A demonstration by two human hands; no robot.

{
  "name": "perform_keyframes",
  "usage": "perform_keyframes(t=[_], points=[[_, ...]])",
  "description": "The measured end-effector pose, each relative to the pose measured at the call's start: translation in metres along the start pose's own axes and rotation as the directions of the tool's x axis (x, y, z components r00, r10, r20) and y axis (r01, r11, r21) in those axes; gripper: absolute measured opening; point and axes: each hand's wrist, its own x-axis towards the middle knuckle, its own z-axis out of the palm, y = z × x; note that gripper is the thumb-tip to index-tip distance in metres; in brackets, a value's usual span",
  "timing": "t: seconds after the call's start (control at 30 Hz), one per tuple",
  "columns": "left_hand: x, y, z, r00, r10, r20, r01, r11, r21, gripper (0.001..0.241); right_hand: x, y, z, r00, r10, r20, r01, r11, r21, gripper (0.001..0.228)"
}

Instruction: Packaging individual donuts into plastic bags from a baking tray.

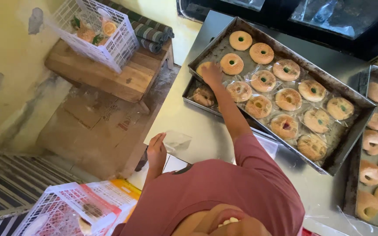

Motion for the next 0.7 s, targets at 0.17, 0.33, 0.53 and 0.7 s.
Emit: perform_keyframes(t=[0.17, 0.33, 0.53, 0.7], points=[[-0.011, -0.005, -0.008, 0.999, -0.043, 0.014, 0.043, 0.999, 0.012, 0.032, 0.013, -0.004, -0.006, 0.982, 0.185, 0.024, -0.184, 0.982, -0.036, 0.068], [-0.016, 0.003, -0.021, 0.997, -0.067, 0.035, 0.067, 0.998, 0.003, 0.033, 0.034, 0.008, 0.012, 0.972, 0.219, 0.089, -0.214, 0.975, -0.053, 0.070], [-0.015, 0.005, -0.025, 0.993, -0.101, 0.052, 0.102, 0.995, -0.016, 0.033, 0.042, 0.008, -0.001, 0.979, 0.183, 0.093, -0.178, 0.982, -0.055, 0.063], [-0.013, 0.008, -0.026, 0.997, -0.081, 0.015, 0.081, 0.997, 0.004, 0.034, 0.029, -0.020, -0.048, 0.912, 0.267, 0.310, -0.267, 0.963, -0.041, 0.065]])
